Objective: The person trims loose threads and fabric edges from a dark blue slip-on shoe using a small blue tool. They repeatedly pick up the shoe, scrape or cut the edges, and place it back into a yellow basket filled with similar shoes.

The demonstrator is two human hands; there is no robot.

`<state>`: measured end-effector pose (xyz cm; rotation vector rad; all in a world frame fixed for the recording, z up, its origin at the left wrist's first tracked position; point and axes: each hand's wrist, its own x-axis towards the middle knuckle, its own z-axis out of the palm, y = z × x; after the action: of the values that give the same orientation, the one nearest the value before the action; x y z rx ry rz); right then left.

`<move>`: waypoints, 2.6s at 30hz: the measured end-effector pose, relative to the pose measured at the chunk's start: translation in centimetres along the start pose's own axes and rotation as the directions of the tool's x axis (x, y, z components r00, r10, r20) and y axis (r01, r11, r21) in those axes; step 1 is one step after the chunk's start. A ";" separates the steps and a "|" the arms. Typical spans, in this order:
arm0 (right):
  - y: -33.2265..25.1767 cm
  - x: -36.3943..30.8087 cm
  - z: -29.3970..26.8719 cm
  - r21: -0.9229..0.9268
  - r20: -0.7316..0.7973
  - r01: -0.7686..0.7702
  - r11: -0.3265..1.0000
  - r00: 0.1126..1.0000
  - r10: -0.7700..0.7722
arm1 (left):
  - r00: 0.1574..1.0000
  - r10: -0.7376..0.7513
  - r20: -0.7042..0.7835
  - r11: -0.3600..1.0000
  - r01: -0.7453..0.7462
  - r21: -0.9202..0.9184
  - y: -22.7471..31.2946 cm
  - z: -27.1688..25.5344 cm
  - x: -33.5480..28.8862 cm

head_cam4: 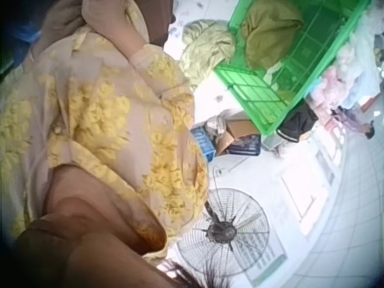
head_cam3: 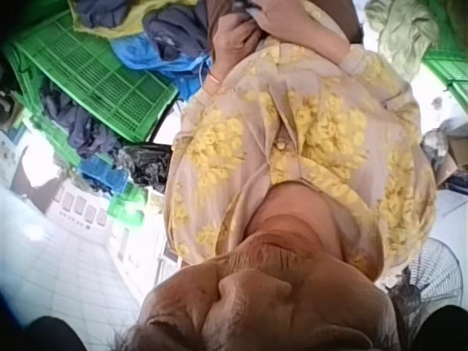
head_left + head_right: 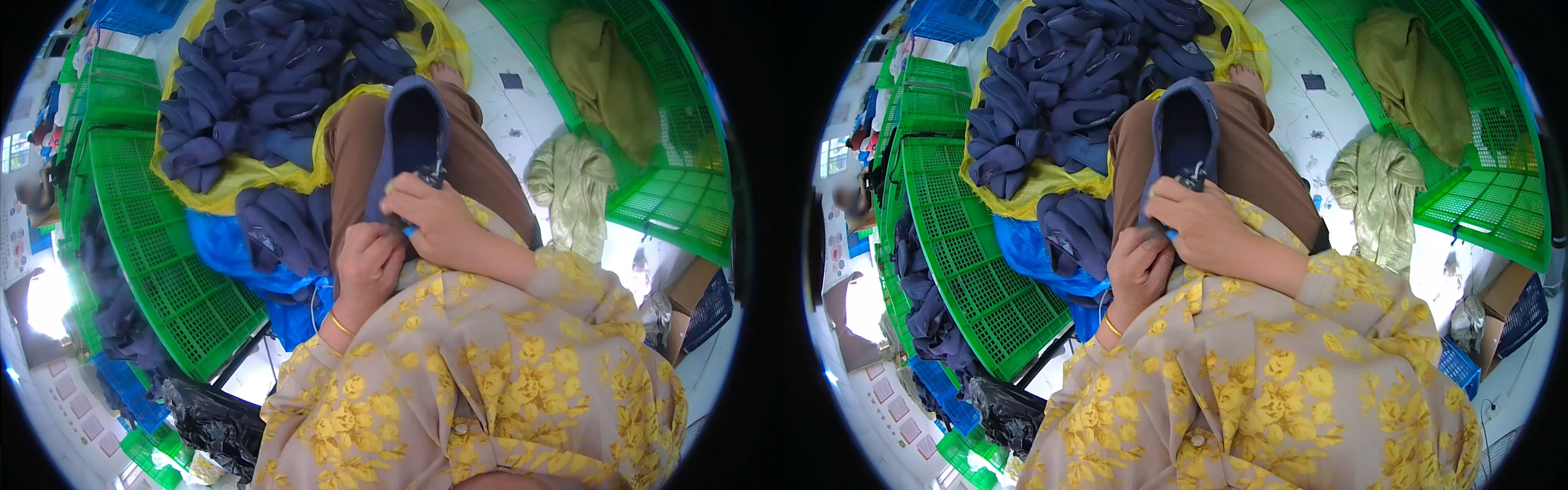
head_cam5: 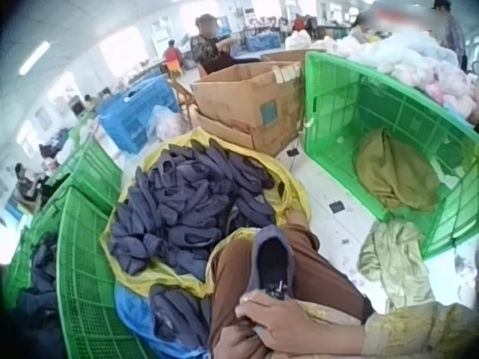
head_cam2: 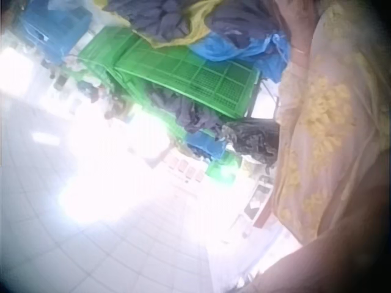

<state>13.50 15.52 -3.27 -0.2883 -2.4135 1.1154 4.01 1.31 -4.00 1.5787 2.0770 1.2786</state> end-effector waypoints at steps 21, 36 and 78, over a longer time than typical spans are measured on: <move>-2.5 2.2 -6.4 0.711 0.110 -0.390 0.585 0.884 0.454 | 0.754 0.141 0.641 0.846 -0.429 0.318 1.0 -4.2 12.7; 2.3 -4.2 -5.7 0.941 0.186 -0.335 0.057 0.650 0.737 | 0.490 -0.709 0.507 0.459 0.867 -0.196 3.3 1.1 13.8; 2.9 -6.4 -7.6 0.255 -0.033 -0.452 0.855 0.879 0.475 | 0.772 -0.507 0.384 0.858 0.495 0.137 2.2 5.5 15.4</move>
<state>22.81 20.08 -3.29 -0.8592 -2.1462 1.5460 2.96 17.51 -0.89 1.0569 2.0379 0.6630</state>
